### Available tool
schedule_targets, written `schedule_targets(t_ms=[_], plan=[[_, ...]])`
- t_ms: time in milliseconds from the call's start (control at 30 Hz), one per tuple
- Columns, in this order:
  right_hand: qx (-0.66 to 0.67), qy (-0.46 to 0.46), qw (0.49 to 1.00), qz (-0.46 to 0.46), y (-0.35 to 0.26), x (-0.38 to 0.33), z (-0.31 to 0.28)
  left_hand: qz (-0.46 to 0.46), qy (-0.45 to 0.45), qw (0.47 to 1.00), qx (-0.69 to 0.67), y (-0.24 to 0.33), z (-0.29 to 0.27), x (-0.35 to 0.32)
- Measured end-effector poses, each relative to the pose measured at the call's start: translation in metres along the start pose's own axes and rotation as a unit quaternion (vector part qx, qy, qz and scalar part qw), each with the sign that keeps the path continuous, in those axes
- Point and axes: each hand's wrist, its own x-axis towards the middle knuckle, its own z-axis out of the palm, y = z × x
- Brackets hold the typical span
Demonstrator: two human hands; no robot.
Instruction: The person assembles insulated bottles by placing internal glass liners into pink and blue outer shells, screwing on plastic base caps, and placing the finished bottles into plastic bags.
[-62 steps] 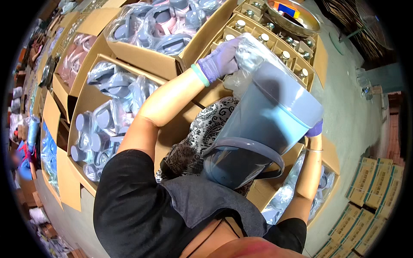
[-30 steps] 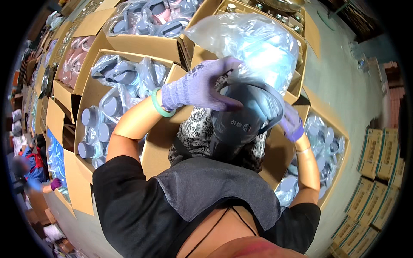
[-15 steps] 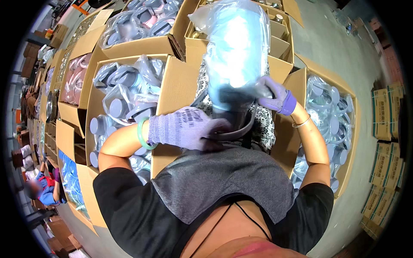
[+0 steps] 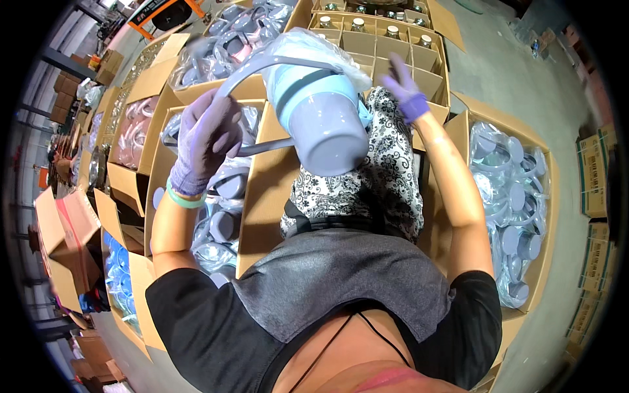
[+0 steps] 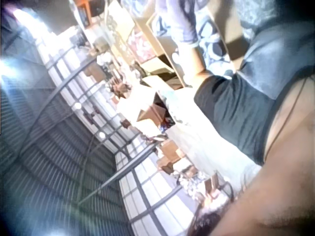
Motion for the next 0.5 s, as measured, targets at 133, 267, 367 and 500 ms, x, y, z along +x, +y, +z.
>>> schedule_targets(t_ms=[133, 267, 367, 500], plan=[[0.012, -0.167, 0.981, 0.097, -0.018, 0.027, 0.045, 0.034, 0.022, 0.997, -0.071, 0.000, -0.030, -0.001], [0.252, -0.009, 0.927, 0.278, -0.021, 0.037, 0.054, 0.060, 0.133, 0.981, -0.131, -0.005, -0.069, -0.009], [0.341, -0.014, 0.896, 0.283, 0.047, 0.055, 0.033, 0.064, -0.004, 0.948, -0.312, 0.003, -0.088, 0.012], [0.124, -0.120, 0.935, 0.309, -0.050, 0.031, 0.067, 0.077, -0.026, 0.952, -0.297, 0.018, -0.098, 0.040]])
